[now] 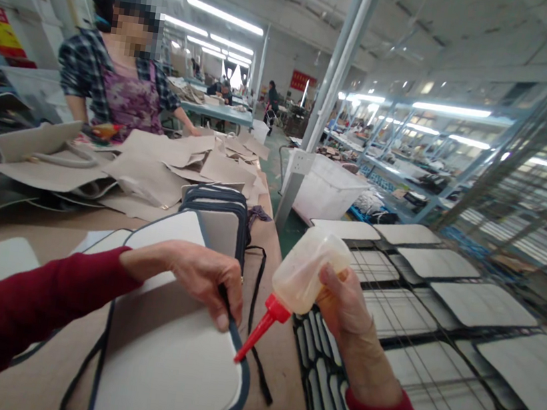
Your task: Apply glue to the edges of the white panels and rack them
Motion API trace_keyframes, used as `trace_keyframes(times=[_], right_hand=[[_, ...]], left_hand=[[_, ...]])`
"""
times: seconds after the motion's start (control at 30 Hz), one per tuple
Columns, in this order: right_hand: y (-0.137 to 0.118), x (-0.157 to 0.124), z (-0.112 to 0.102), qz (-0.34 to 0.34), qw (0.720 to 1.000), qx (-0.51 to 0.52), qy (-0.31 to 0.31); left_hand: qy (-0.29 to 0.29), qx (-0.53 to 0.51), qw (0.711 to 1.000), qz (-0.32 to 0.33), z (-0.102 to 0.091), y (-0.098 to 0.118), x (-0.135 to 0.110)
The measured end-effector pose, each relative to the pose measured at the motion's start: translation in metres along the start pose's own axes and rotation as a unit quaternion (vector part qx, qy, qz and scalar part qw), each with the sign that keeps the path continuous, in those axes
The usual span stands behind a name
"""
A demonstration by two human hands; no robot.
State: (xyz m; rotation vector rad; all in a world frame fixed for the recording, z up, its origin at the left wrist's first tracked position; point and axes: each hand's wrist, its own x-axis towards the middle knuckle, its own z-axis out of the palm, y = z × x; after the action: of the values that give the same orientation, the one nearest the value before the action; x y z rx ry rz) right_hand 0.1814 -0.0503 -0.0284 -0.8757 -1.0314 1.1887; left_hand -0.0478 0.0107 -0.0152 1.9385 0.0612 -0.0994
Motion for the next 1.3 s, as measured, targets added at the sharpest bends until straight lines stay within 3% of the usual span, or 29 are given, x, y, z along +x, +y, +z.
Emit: trace_keyframes(times=[0.7,1.3], right_hand=[[0.0072,0.0008,0.0010,0.040,0.998,0.018,0.040],[0.0049,-0.0075,0.0027,0.034,0.999,0.029,0.019]], left_hand=[[0.007,-0.005,1.000,-0.012,0.0036,-0.0066,-0.0034],[0.005,0.003,1.000,-0.005,0.0081,-0.0004,-0.0041]])
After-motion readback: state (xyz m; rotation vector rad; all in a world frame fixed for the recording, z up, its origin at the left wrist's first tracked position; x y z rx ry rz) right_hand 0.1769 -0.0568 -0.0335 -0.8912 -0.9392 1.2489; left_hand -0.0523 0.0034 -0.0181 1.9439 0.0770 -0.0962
